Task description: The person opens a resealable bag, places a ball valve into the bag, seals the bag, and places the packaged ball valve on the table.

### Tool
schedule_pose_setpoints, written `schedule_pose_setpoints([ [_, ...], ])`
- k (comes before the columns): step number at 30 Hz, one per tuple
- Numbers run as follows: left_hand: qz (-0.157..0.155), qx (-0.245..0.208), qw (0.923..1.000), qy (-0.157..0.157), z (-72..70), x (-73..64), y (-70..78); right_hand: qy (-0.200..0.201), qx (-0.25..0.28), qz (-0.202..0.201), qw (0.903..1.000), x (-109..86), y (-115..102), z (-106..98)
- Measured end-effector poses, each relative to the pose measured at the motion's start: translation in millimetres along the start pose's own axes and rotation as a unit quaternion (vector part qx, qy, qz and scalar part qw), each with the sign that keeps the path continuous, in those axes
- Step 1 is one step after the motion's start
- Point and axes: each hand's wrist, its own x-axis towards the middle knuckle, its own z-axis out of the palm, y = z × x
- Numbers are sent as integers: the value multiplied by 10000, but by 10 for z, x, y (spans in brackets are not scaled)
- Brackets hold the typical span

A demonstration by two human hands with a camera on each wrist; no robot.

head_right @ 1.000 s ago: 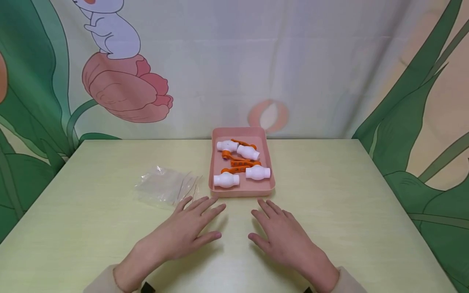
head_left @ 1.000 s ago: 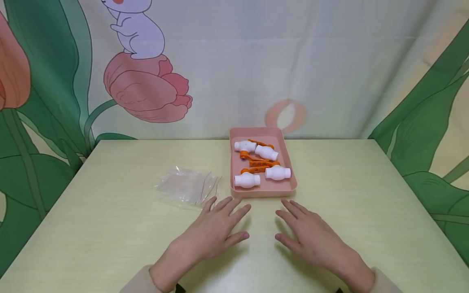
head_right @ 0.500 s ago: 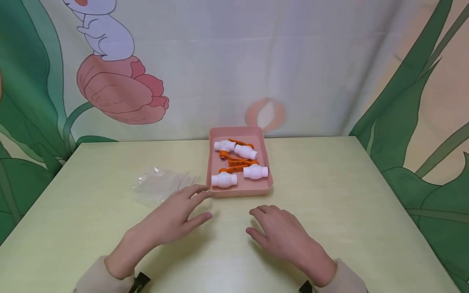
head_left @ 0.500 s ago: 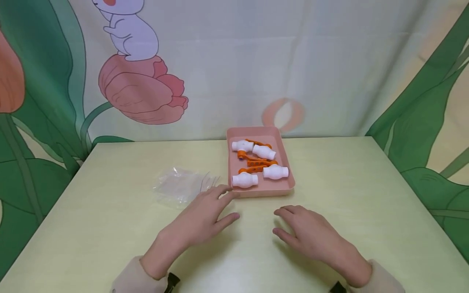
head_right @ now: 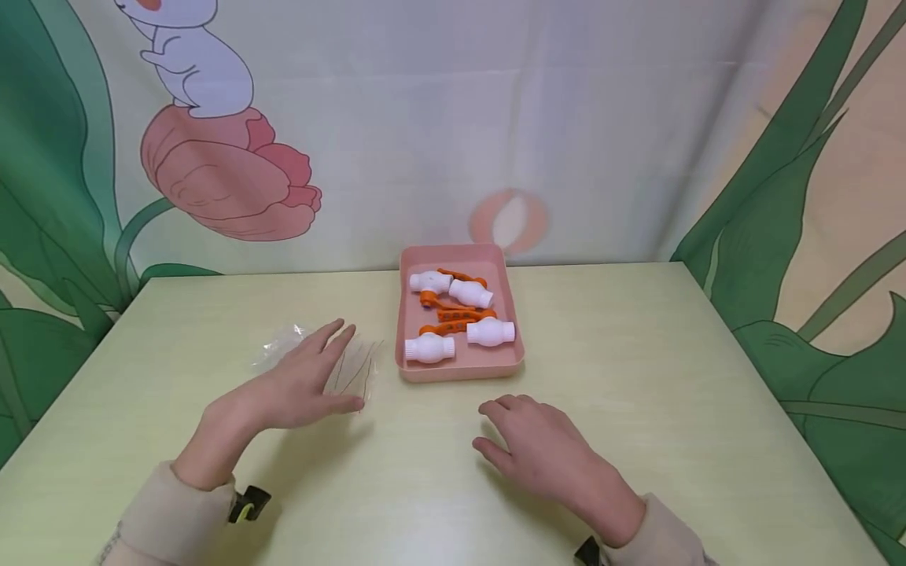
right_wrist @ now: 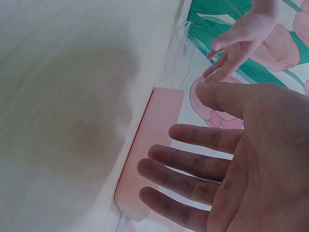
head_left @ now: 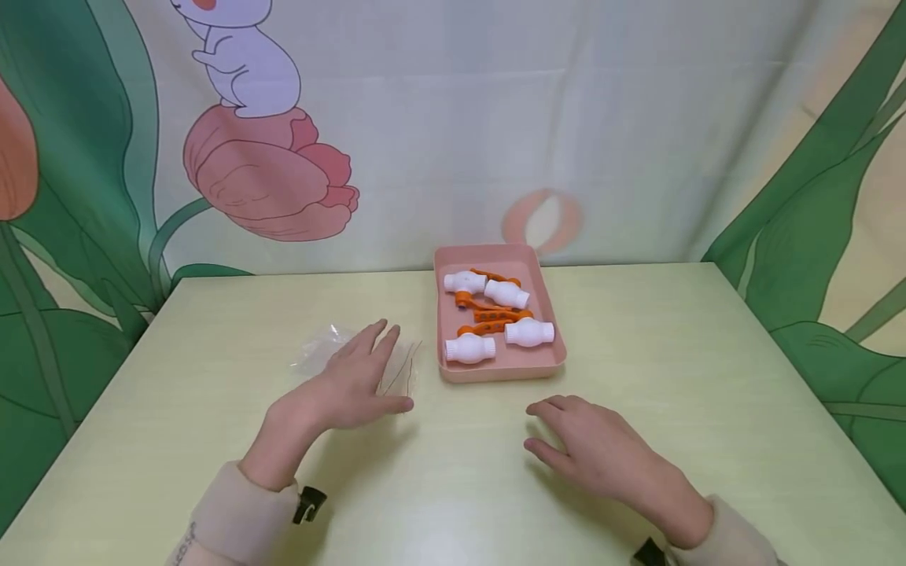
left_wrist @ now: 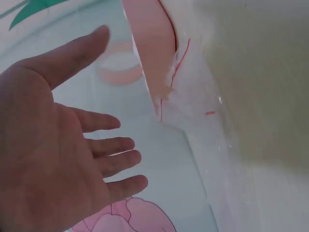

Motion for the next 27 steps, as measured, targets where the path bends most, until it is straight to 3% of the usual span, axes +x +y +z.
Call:
schedule_pose_setpoints([
  [4, -151, 14, 9997, -202, -71, 38, -96, -14, 31, 17, 10000, 2, 7, -13],
  [13, -70, -176, 9991, -367, -121, 123, -350, -142, 79, 21, 9999, 18, 34, -16],
  [27, -111, -308, 9938, -1067, -180, 281, -517, -351, 107, 43, 9993, 82, 18, -29],
])
